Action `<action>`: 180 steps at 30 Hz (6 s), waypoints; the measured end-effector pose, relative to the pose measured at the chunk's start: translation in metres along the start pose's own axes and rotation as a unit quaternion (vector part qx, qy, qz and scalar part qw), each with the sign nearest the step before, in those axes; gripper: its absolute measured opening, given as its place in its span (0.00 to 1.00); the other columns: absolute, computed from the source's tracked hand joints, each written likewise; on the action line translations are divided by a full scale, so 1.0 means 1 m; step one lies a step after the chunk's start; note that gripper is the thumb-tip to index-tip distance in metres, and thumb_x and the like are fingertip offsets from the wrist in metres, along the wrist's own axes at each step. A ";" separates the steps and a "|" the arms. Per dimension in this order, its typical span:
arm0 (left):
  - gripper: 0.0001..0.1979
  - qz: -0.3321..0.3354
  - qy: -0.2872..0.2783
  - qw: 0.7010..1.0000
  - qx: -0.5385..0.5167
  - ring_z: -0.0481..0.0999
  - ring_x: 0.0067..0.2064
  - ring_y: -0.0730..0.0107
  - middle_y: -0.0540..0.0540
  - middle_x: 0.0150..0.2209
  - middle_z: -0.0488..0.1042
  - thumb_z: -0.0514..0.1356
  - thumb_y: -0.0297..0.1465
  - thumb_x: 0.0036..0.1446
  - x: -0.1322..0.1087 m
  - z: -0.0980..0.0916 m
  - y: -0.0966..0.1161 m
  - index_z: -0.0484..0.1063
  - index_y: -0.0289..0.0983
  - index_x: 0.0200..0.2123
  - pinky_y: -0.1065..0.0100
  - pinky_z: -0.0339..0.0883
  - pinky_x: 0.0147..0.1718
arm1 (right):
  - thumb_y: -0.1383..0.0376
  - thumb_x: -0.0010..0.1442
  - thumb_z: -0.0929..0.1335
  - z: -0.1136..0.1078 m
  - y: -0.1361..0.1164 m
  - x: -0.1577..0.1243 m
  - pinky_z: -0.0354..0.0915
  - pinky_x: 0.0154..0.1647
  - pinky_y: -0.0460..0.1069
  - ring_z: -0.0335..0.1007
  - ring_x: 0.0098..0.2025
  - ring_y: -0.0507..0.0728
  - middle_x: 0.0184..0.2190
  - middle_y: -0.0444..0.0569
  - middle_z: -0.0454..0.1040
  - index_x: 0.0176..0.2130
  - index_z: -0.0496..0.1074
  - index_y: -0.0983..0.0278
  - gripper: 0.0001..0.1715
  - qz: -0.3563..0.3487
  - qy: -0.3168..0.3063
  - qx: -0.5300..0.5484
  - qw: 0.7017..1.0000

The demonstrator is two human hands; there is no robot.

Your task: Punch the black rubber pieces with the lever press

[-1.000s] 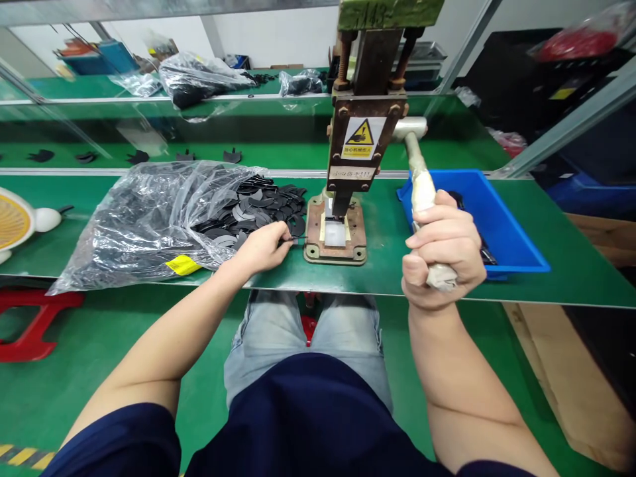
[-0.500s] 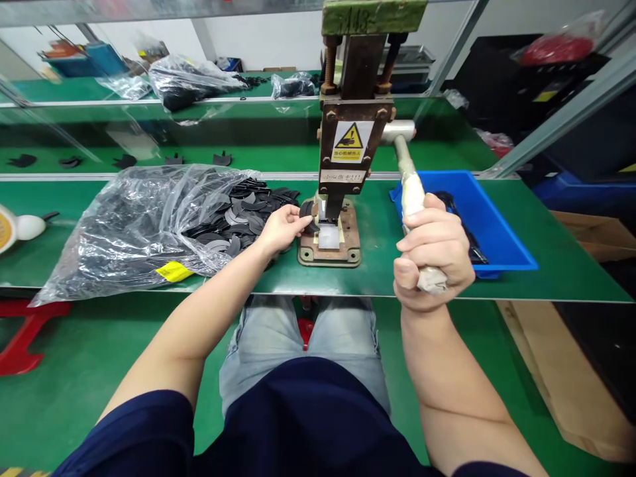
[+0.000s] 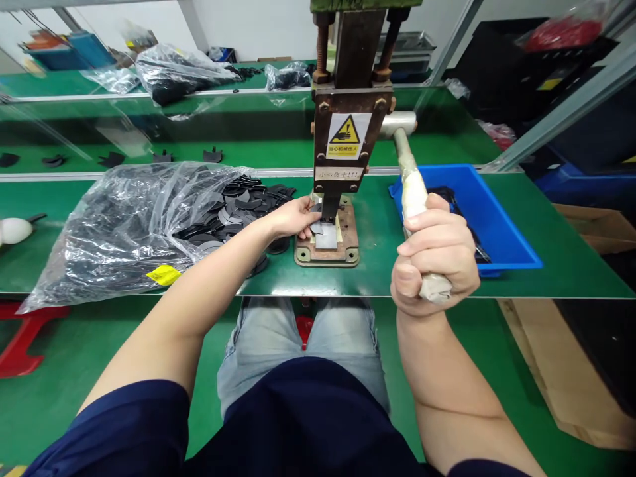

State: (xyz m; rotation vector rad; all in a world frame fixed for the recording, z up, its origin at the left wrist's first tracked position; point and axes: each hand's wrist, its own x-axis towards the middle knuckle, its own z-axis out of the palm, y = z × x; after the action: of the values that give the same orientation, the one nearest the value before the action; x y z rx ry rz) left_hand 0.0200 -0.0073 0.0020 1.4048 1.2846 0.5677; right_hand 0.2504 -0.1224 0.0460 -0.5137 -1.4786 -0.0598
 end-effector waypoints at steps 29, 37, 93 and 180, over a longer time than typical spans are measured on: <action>0.09 0.081 0.151 0.922 0.348 0.79 0.38 0.61 0.46 0.36 0.82 0.65 0.40 0.64 -0.107 -0.095 -0.063 0.78 0.41 0.37 0.63 0.71 0.40 | 0.55 0.54 0.77 -0.013 0.013 0.013 0.77 0.55 0.63 0.77 0.47 0.59 0.43 0.45 0.80 0.42 0.79 0.53 0.16 -0.009 -0.070 0.002 0.998; 0.20 0.124 0.118 0.844 0.508 0.76 0.57 0.49 0.39 0.53 0.77 0.71 0.45 0.56 -0.147 -0.075 -0.106 0.82 0.43 0.50 0.53 0.70 0.59 | 0.58 0.58 0.75 -0.005 0.019 0.007 0.76 0.56 0.61 0.74 0.45 0.56 0.41 0.46 0.77 0.26 0.70 0.60 0.14 -0.002 -0.054 -0.007 0.999; 0.07 -0.020 0.079 0.947 -0.312 0.78 0.27 0.74 0.46 0.30 0.79 0.69 0.27 0.64 -0.031 0.008 -0.024 0.73 0.34 0.36 0.71 0.75 0.30 | 0.61 0.63 0.72 -0.016 -0.001 -0.001 0.73 0.69 0.68 0.77 0.53 0.58 0.46 0.46 0.78 0.31 0.71 0.59 0.09 0.036 -0.074 -0.059 0.995; 0.20 -0.087 0.014 0.983 -0.159 0.83 0.24 0.67 0.50 0.23 0.76 0.74 0.39 0.62 0.003 -0.008 -0.026 0.65 0.39 0.34 0.75 0.74 0.22 | 0.55 0.63 0.75 0.018 0.005 0.092 0.78 0.47 0.58 0.77 0.36 0.53 0.29 0.41 0.70 0.36 0.74 0.59 0.12 -0.006 0.030 0.066 0.997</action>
State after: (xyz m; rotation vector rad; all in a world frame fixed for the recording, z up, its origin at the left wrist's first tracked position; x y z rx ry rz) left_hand 0.0042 -0.0059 -0.0202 1.0146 1.2607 0.6423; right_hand 0.2460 -0.0864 0.1327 -0.3916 -1.4159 0.0129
